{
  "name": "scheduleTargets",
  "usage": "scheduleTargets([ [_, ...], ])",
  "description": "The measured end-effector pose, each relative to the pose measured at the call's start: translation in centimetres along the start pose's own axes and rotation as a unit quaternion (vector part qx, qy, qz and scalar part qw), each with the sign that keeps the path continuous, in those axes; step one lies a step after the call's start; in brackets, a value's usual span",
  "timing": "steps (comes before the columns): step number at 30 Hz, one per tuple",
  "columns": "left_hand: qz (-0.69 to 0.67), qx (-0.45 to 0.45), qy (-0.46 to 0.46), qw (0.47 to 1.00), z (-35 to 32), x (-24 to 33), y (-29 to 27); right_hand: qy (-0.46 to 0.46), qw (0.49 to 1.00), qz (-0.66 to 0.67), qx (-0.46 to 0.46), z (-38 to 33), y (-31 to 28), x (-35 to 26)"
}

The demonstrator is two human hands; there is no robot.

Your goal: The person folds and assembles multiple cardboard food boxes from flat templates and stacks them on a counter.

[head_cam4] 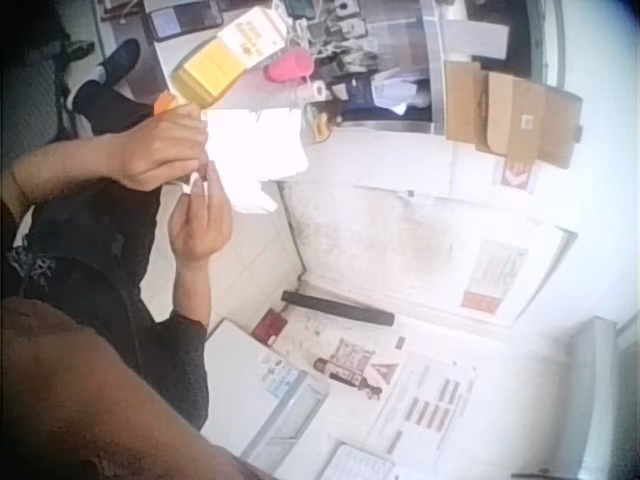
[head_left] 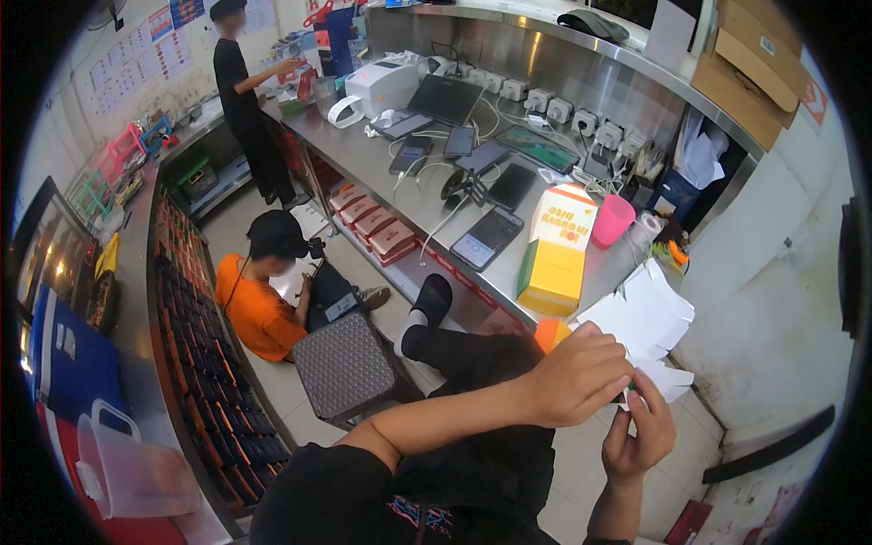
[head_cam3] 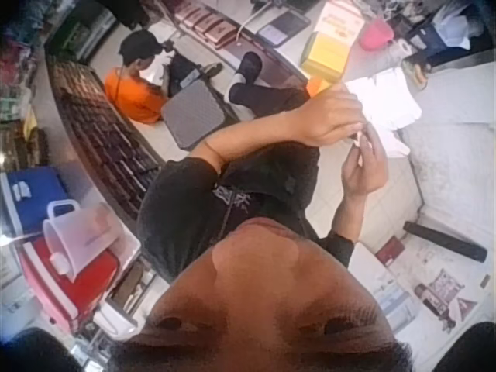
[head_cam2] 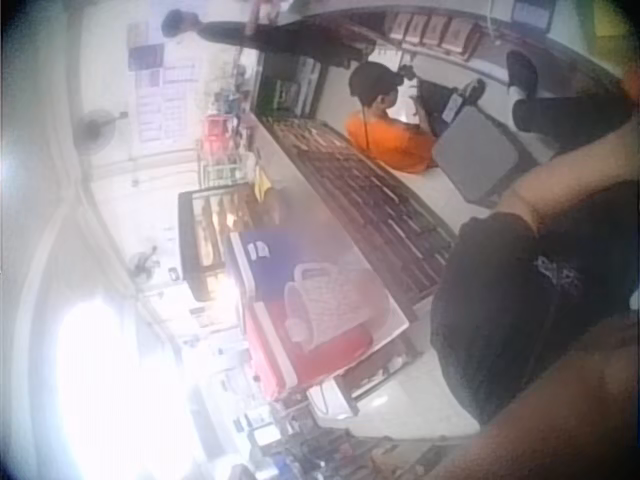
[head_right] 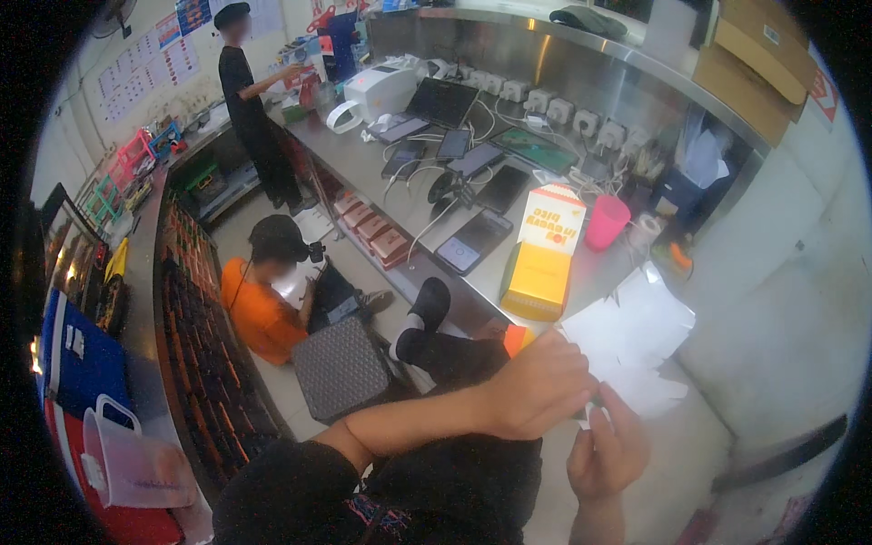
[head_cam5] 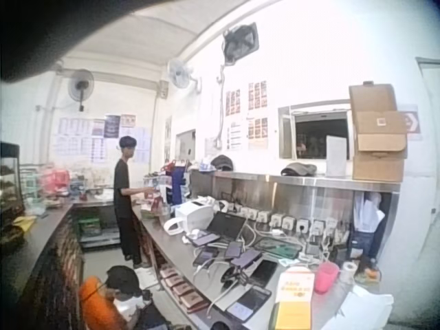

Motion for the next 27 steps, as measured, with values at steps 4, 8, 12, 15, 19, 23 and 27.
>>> scheduleTargets([
  [4,-0.007,-0.007,0.019,1.000,0.0,0.8,-0.4,0.027,1.000,-0.006,-0.013,0.5,-0.5,-0.6],
  [8,-0.032,-0.003,0.019,0.999,0.0,1.0,-0.2,0.054,0.997,0.036,-0.040,1.3,-1.5,-1.1],
  [12,-0.032,0.002,0.025,0.999,-0.2,0.7,0.2,0.057,0.997,0.004,-0.057,1.4,-1.8,-1.4],
  [15,-0.042,-0.024,0.036,0.998,0.1,1.7,-0.5,0.067,0.996,-0.007,-0.060,1.1,-1.8,-1.6],
  [19,0.006,-0.031,0.055,0.998,-0.2,1.6,-0.2,0.105,0.988,0.081,-0.080,1.1,-2.0,-1.3],
  [23,-0.026,-0.002,0.055,0.998,-0.3,1.9,0.7,0.334,0.900,0.280,-0.008,0.4,-2.6,0.9],
  [27,-0.029,-0.032,0.068,0.997,0.1,2.6,0.5,0.352,0.862,0.339,-0.133,0.5,-3.7,1.1],
])
Point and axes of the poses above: each hand's wrist, its own z-axis towards the middle knuckle, its own y-axis out of the palm, x = y × z, the point moved 1 cm from there along z, towards the middle knuckle, and after that the axes turned 1 degree about x, right-handed, at the moved point
